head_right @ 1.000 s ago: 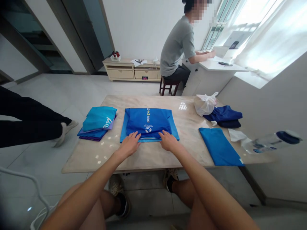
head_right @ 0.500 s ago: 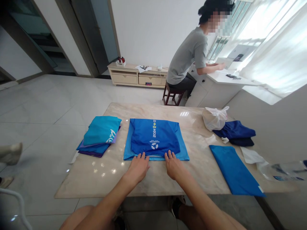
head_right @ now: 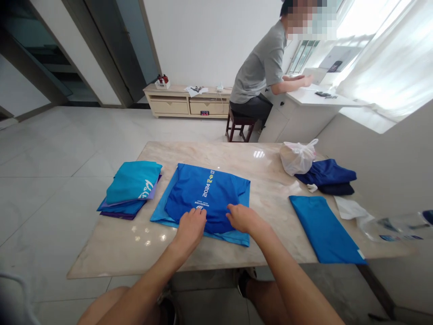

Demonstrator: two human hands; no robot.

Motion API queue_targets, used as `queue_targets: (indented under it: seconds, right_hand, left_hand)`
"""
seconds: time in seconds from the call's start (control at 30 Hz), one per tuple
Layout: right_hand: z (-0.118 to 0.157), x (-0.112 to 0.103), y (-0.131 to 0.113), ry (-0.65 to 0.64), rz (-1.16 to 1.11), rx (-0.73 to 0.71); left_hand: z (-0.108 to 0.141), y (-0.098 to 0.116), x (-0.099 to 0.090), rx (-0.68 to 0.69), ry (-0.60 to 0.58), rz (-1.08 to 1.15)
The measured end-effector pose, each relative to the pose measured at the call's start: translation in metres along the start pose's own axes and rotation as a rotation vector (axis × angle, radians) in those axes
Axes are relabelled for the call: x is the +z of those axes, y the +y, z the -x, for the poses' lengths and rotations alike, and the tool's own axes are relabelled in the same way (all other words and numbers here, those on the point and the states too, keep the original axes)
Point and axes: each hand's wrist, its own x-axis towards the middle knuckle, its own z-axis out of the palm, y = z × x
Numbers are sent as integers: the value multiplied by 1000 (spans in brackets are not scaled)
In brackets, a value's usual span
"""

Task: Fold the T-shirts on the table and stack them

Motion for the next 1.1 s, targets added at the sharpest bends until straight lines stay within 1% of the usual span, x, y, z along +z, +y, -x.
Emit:
queue_targets:
  seconds: [0.07,0.13,0.17,0.23,0.37,0.53,0.63,0.73,0.87,1.0,1.1]
  right_hand:
    - [-1,-5,24,18,-35,56]
    - [0,-8,44,12,-56,123]
    - [1,-9,52,8,-56,156]
    - [3,-8,63,2,-54,202]
    - [8,-5,72,-4,-81,225]
    - [14,-8,70,43,-85,219]
    - [18,-10,66,64,-84,222]
    - [22,-9,63,57,-88,222]
    - [27,-9,61,42,-80,241]
    - [28,-8,62,35,-71,280]
    - [26,-9,65,18,-79,328]
  left_hand:
    - [0,20,8,98,-24,30]
    - [0,40,17,163,-53,68]
    - [0,49,21,175,-63,86]
    - [0,65,27,153,-78,113]
    - [-2,89,33,62,-51,110]
    - [-8,109,42,27,-11,97]
    - [-12,115,46,32,-6,65]
    - [-17,117,48,32,-7,36]
    - [-26,111,49,19,-46,34]
    - [-33,102,48,52,-93,54]
    - [-36,96,44,67,-108,82]
